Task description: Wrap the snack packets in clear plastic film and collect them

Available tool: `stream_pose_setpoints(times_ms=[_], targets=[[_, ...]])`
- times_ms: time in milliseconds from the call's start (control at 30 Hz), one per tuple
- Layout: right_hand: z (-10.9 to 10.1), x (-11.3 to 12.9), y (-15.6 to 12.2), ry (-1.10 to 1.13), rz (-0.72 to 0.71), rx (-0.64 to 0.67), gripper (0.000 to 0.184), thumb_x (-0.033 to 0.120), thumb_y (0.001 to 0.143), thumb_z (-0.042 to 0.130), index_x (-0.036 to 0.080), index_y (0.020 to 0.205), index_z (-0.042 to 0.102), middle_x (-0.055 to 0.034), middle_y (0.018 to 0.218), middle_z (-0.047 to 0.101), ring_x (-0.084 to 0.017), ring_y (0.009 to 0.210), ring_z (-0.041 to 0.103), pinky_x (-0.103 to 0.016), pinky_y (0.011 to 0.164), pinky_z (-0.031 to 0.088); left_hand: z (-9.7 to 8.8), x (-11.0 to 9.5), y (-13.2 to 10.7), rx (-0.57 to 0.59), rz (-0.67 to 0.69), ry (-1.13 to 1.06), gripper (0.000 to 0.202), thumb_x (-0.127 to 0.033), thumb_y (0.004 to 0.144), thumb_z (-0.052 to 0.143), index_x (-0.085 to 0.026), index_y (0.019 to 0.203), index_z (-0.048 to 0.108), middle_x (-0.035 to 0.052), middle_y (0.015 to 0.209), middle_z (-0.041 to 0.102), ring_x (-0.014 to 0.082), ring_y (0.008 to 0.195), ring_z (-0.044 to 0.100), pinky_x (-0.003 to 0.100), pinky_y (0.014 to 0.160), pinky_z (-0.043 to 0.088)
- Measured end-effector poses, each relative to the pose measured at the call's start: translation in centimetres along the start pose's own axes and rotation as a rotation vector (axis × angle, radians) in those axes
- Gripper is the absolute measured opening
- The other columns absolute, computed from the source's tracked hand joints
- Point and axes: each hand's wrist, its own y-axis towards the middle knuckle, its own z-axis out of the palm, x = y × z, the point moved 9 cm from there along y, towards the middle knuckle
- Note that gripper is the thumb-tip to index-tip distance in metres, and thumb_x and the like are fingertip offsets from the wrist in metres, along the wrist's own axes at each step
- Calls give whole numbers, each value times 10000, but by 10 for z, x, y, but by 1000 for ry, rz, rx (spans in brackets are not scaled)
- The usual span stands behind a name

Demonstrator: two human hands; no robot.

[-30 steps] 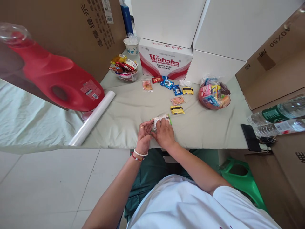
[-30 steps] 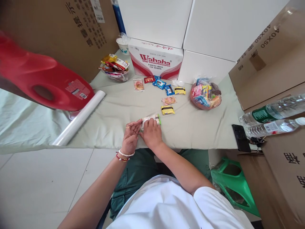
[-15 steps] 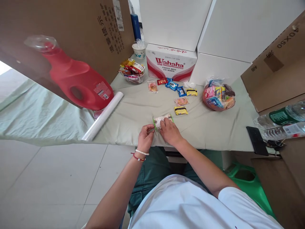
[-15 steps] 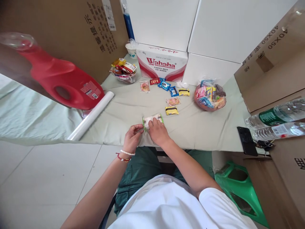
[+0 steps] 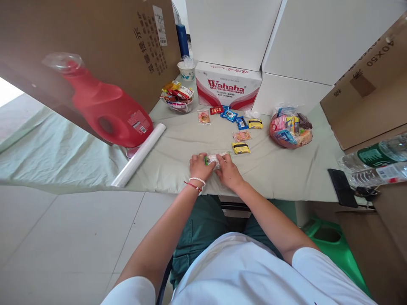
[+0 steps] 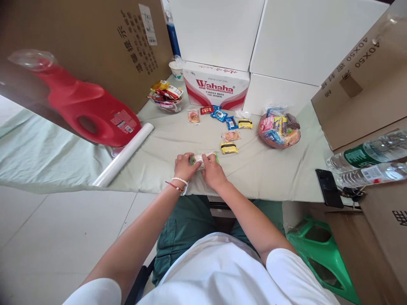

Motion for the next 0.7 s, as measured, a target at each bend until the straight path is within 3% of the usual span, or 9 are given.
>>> stream_pose_setpoints(times_ms=[133, 233, 333, 467, 600, 700], targets=[[-1, 12, 7, -191, -12, 65, 389, 227, 1049, 454, 168, 1430, 506, -155, 1367, 531, -245, 1043, 665, -340, 837, 550, 4, -1, 8, 144, -62, -20, 409, -363, 794, 697, -186, 1159, 648, 167, 1226, 661, 322, 1157, 638, 396, 992, 472], [-4, 21, 8, -310, -73, 126, 344, 201, 1069, 363, 147, 1365, 530, -157, 1309, 557, -228, 968, 682, -323, 759, 547, -1, -1, 15, 204, -82, -58, 308, -317, 715, 766, -199, 978, 657, 122, 989, 729, 309, 995, 696, 358, 856, 491], [-8, 27, 6, -391, -161, 158, 355, 167, 1072, 280, 138, 1308, 545, -157, 1278, 571, -219, 897, 688, -325, 715, 541, -4, 0, 19, 238, -110, -118, 253, -274, 645, 808, -215, 791, 610, 78, 765, 705, 294, 862, 708, 333, 741, 470], [-16, 21, 2, -392, -194, 105, 368, 194, 1069, 308, 152, 1368, 518, -168, 1315, 572, -241, 980, 677, -325, 741, 545, -4, -8, 13, 262, -129, -274, 213, -294, 701, 771, -208, 754, 584, 28, 610, 634, 227, 671, 676, 302, 637, 454], [-39, -6, -1, -137, -135, -49, 432, 237, 998, 509, 159, 1422, 513, -177, 1395, 566, -266, 1125, 638, -350, 869, 553, -9, -18, -1, 248, -98, -500, 226, -385, 866, 618, -177, 952, 622, 41, 769, 701, 166, 690, 685, 263, 635, 497], [-68, -40, -6, 324, -38, -225, 366, 312, 955, 588, 166, 1289, 609, -134, 1221, 658, -252, 1030, 650, -358, 858, 559, -23, -24, -11, 132, 4, -729, 386, -438, 877, 633, -190, 1172, 604, 96, 1133, 719, 190, 1009, 712, 287, 802, 557]])
